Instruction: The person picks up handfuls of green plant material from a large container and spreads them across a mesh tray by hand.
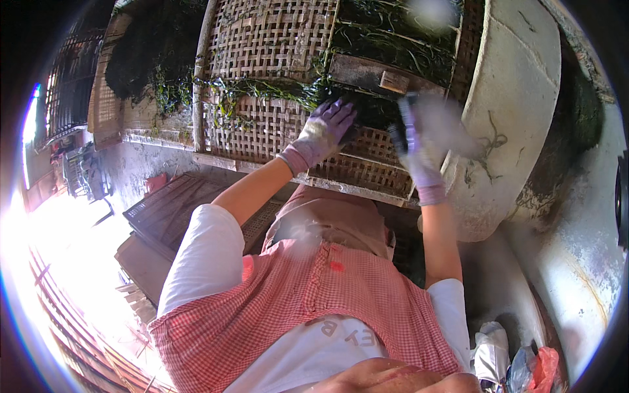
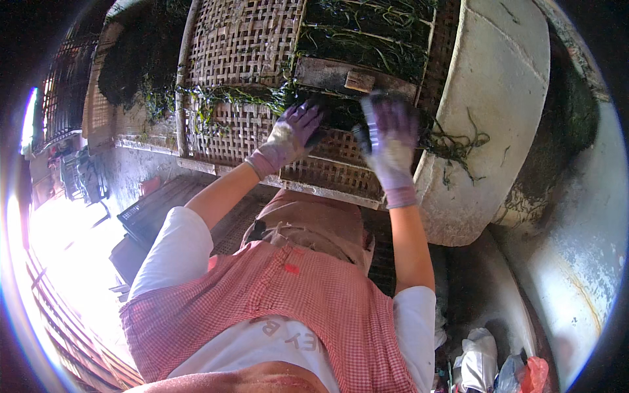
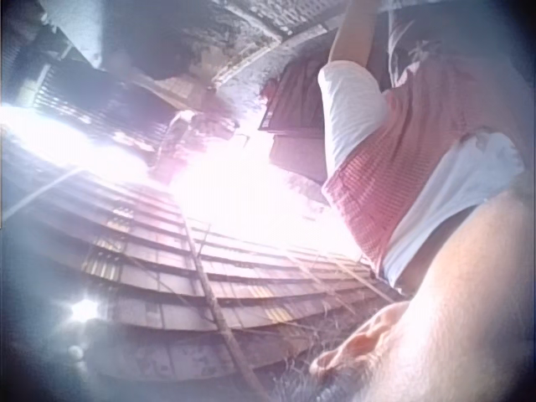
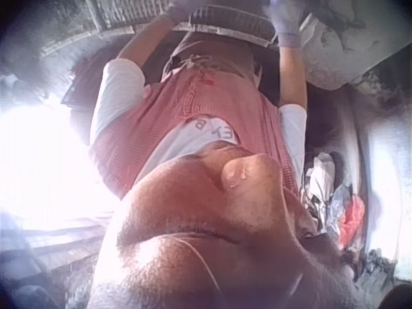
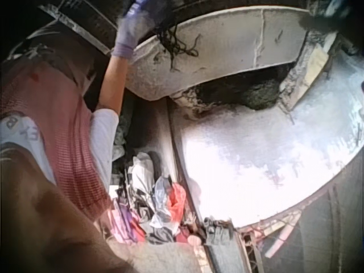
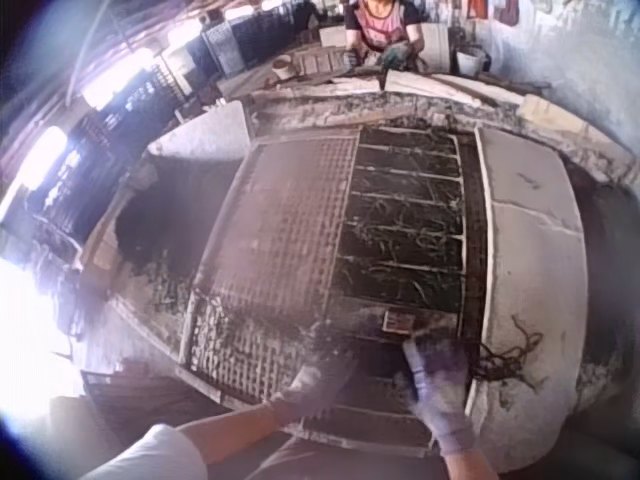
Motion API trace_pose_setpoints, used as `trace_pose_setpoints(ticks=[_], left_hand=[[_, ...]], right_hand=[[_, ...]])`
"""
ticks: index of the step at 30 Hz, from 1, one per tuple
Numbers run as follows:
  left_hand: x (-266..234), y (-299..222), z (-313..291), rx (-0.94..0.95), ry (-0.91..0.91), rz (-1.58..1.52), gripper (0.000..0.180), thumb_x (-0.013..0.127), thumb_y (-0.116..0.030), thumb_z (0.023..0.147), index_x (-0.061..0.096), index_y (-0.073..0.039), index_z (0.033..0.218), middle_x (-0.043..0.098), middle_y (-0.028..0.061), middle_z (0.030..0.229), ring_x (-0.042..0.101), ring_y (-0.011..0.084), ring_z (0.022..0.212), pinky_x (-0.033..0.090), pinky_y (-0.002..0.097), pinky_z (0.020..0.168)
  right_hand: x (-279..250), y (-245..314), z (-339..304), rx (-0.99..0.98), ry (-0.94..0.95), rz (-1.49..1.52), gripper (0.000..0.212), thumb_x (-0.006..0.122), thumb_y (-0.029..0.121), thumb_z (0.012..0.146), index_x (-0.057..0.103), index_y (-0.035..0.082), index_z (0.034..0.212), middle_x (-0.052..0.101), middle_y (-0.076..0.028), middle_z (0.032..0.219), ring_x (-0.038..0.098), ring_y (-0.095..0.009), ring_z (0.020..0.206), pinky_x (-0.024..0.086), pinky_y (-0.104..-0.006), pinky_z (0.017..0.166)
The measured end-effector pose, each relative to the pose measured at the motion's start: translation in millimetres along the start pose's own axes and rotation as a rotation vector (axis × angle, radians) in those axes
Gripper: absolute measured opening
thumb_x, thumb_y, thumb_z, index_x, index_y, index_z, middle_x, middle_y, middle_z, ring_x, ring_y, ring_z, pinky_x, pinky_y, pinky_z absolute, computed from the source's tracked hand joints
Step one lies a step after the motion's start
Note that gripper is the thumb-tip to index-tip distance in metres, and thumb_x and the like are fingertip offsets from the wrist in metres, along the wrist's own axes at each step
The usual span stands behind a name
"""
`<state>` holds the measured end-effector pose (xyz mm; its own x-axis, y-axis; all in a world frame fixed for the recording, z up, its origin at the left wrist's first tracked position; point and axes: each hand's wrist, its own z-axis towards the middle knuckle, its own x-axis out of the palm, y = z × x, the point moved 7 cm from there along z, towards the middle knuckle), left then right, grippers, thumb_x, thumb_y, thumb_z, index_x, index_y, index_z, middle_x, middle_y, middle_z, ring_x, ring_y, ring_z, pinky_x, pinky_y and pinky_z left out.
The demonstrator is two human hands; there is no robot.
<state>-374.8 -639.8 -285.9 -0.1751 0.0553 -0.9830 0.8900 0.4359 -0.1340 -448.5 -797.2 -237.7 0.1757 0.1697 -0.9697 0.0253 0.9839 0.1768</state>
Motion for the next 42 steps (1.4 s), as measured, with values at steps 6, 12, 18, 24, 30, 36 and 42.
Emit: trace_pose_setpoints(ticks=[6,12,18,24,30,36,42], left_hand=[[-12.5,-8.3,-2.9,-0.077,-0.002,-0.091,0.065,0.062,-0.025,0.076,0.039,-0.009,0.135,0.039,0.0137,0.138,0.035,0.0307,0.129,0.025,0.0445,0.109],[-8.5,-65.4,54.8,0.205,-0.079,0.115,0.061,0.060,-0.029,0.078,0.040,-0.028,0.136,0.028,0.0122,0.145,0.029,0.0331,0.132,0.023,0.0484,0.109],[-48.6,-72.2,110.1,-0.208,-0.448,-0.305,0.076,0.065,-0.043,0.075,0.039,-0.002,0.133,0.032,0.0263,0.139,0.030,0.0412,0.130,0.025,0.0547,0.105],[14.9,-117.6,73.4,0.094,-0.106,-0.082,0.052,0.054,-0.025,0.079,0.049,-0.003,0.126,0.038,0.0146,0.140,0.034,0.0306,0.130,0.023,0.0462,0.109],[68.5,-119.4,88.9,0.016,0.089,-0.492,0.037,0.050,-0.023,0.084,0.054,-0.006,0.117,0.051,0.0126,0.124,0.046,0.0281,0.117,0.033,0.0439,0.101],[31.8,-110.3,64.7,0.235,0.184,-0.042,0.029,0.049,-0.020,0.088,0.055,-0.008,0.113,0.056,0.0119,0.115,0.052,0.0258,0.107,0.042,0.0409,0.093],[-26.7,0.6,-26.8,-0.073,-0.477,-0.540,0.031,0.065,-0.019,0.072,0.063,-0.002,0.098,0.059,0.0166,0.113,0.055,0.0342,0.108,0.048,0.0480,0.087]], right_hand=[[0.3,-44.4,-25.9,0.075,-0.100,0.184,0.045,0.060,0.017,0.081,0.051,0.014,0.125,0.053,-0.007,0.124,0.051,-0.024,0.111,0.039,-0.0361,0.098],[-21.4,-78.9,-51.3,0.097,0.067,-0.112,0.040,0.059,0.008,0.079,0.053,0.007,0.119,0.056,-0.005,0.117,0.055,-0.022,0.102,0.042,-0.0367,0.091],[-1.7,-80.9,-39.5,0.096,-0.003,-0.089,0.050,0.062,0.006,0.070,0.054,0.009,0.119,0.056,-0.005,0.118,0.055,-0.024,0.097,0.042,-0.0371,0.091],[11.5,-92.5,-29.1,0.136,-0.103,-0.217,0.056,0.064,0.003,0.063,0.055,0.011,0.118,0.056,-0.006,0.116,0.056,-0.027,0.092,0.042,-0.0389,0.090],[36.3,24.1,40.6,0.085,0.098,0.002,0.036,0.061,0.011,0.069,0.058,0.006,0.104,0.060,-0.015,0.083,0.058,-0.032,0.077,0.044,-0.0492,0.067],[-56.1,39.6,51.9,0.115,-0.338,0.514,0.045,0.066,-0.006,0.066,0.066,0.016,0.105,0.064,-0.007,0.102,0.062,-0.020,0.089,0.050,-0.0294,0.078],[28.5,-45.0,-12.2,0.575,-0.196,1.080,0.045,0.061,0.002,0.074,0.058,0.009,0.118,0.060,-0.016,0.114,0.060,-0.025,0.099,0.047,-0.0333,0.084]])
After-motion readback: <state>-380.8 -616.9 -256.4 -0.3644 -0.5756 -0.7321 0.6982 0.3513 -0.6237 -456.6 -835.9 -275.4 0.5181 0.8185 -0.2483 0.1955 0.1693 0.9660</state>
